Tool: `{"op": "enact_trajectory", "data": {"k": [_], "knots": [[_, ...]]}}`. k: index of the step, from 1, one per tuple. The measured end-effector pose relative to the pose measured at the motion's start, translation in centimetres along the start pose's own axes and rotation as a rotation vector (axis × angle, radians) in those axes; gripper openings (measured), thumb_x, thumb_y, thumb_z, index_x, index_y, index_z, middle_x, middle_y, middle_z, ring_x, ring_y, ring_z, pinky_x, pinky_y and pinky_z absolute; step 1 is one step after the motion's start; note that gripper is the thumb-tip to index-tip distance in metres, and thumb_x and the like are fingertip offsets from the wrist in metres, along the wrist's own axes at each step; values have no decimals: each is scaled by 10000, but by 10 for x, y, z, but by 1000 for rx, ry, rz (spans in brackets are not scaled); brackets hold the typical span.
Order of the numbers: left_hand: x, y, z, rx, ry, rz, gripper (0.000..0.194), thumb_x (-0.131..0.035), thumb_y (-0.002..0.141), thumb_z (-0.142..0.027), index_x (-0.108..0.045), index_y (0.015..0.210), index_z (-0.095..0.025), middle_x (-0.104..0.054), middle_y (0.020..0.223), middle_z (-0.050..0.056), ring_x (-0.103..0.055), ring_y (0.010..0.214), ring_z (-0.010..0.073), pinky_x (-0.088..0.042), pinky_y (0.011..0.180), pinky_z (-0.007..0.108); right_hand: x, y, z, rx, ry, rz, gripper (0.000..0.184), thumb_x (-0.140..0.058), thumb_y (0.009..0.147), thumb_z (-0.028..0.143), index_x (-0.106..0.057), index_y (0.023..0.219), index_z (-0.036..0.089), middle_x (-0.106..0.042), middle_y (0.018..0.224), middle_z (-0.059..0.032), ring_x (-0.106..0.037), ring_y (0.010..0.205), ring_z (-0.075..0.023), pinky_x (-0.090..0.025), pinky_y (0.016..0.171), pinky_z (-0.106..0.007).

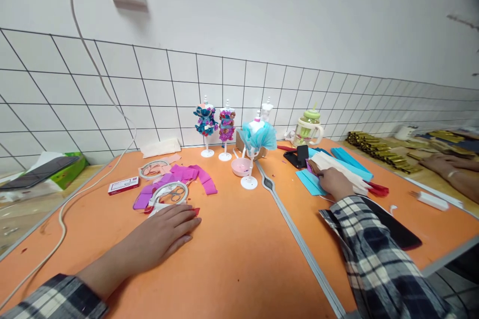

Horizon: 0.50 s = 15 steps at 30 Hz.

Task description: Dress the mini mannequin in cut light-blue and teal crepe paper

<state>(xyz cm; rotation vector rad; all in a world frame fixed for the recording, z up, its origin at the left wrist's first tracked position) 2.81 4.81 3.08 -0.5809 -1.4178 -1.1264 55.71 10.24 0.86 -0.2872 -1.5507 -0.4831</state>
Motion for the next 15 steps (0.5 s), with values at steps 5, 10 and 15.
{"op": "enact_trajectory", "data": {"k": [5, 10, 15], "knots": [[1, 0, -1, -13, 2, -13, 342, -527, 1031, -369, -669, 1332, -292, -715, 1344, 43, -645, 1237, 232, -483, 1088, 373, 1, -2, 4, -12, 24, 58, 441, -422, 1005, 373, -761, 1183, 154, -683, 1215, -218, -677, 1085, -334, -491, 880, -392], [-2, -1, -2, -34, 71, 11, 345, -527, 1032, -376, -661, 1335, -280, -708, 1358, 42, -647, 1236, 248, -499, 1063, 396, 8, -5, 6, -34, 57, 57, 443, -401, 1016, 393, -736, 1183, 156, -716, 1194, -186, -669, 1112, -327, -482, 874, -385], [-3, -1, -1, -34, 71, 10, 346, -530, 1031, -378, -659, 1337, -284, -705, 1364, 38, -646, 1241, 250, -496, 1063, 400, 12, -7, 8, -33, 83, 41, 371, -454, 988, 363, -743, 1160, 206, -739, 1169, -149, -682, 1062, -313, -477, 818, -366]]}}
Point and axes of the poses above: each hand's wrist, its own y-axis towards the middle knuckle, its own x-axis out of the back of the hand, z = x × y, the point moved 9 cm from there along y, towards the middle knuckle
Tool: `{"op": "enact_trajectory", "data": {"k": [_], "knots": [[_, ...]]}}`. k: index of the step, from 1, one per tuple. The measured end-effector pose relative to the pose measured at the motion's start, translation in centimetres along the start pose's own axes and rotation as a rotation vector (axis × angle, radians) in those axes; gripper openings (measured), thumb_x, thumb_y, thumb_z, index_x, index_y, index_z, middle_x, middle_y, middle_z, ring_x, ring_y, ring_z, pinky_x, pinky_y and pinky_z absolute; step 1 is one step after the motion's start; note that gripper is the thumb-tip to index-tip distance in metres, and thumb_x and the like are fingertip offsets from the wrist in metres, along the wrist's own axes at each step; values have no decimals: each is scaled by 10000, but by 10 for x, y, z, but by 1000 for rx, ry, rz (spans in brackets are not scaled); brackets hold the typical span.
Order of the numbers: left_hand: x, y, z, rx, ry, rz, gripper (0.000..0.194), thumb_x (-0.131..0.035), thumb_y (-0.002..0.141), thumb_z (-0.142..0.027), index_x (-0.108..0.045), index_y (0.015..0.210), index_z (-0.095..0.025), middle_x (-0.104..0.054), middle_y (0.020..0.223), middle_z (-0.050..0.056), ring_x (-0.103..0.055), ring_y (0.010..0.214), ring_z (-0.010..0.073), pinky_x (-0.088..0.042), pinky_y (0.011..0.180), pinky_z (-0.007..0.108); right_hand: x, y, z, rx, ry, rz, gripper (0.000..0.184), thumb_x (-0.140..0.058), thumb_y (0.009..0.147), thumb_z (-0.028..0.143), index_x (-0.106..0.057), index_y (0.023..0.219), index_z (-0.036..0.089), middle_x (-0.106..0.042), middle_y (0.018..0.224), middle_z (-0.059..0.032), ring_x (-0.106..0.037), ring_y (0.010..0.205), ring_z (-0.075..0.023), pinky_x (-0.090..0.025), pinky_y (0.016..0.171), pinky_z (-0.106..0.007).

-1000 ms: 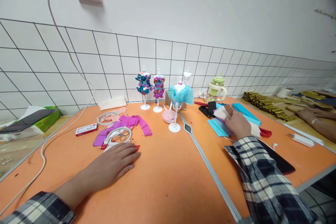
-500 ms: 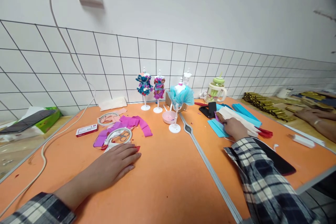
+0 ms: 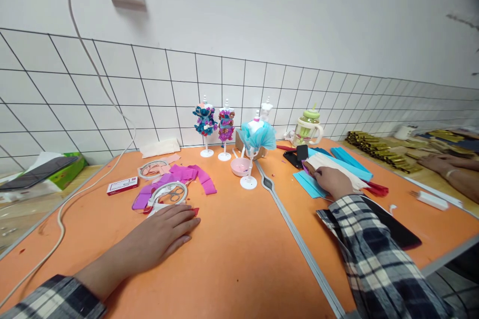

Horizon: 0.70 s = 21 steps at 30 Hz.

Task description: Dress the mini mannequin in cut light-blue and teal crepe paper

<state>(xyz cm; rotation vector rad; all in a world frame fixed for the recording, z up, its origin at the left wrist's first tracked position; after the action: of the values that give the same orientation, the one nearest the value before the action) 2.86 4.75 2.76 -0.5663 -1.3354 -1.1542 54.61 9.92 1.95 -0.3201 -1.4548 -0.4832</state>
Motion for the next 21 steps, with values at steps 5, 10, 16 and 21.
{"op": "enact_trajectory", "data": {"k": [5, 10, 16, 21], "knots": [[-2, 0, 1, 7, -19, 3, 353, -532, 1029, -384, -654, 1346, -288, -703, 1367, 39, -644, 1243, 245, -490, 1073, 395, 7, -5, 3, -5, 31, -67, 301, -525, 934, 331, -779, 1056, 224, -756, 1088, -134, -688, 984, -320, -476, 780, -372], [-3, -1, 2, 16, -24, 9, 360, -533, 1027, -392, -652, 1351, -290, -699, 1373, 41, -641, 1249, 252, -491, 1080, 404, 46, -19, 6, -37, 74, -339, 444, -348, 1004, 343, -715, 1202, 190, -702, 1196, -160, -595, 1157, -347, -439, 952, -434], [-4, -2, 2, 45, -63, 24, 351, -514, 1033, -365, -661, 1342, -286, -707, 1355, 53, -633, 1259, 246, -482, 1103, 393, 62, -21, -40, -266, 144, -633, 648, -331, 998, 476, -461, 1477, 58, -356, 1601, -251, -237, 1498, -384, -270, 1140, -591], [-1, 2, -3, 76, -114, 45, 325, -506, 1032, -327, -657, 1314, -270, -703, 1346, 74, -641, 1242, 258, -497, 1090, 414, 22, 11, -71, -314, 131, -398, 632, -366, 957, 354, -419, 1509, 51, -285, 1639, -259, -113, 1558, -360, -291, 1107, -594]]}}
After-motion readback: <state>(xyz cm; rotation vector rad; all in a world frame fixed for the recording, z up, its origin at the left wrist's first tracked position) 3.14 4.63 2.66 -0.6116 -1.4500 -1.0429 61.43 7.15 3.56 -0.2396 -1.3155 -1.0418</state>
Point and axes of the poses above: each hand's wrist, its own y-axis towards the middle knuckle, its own x-axis out of the back of the hand, z = x × y, the point moved 9 cm from there along y, towards the middle knuckle
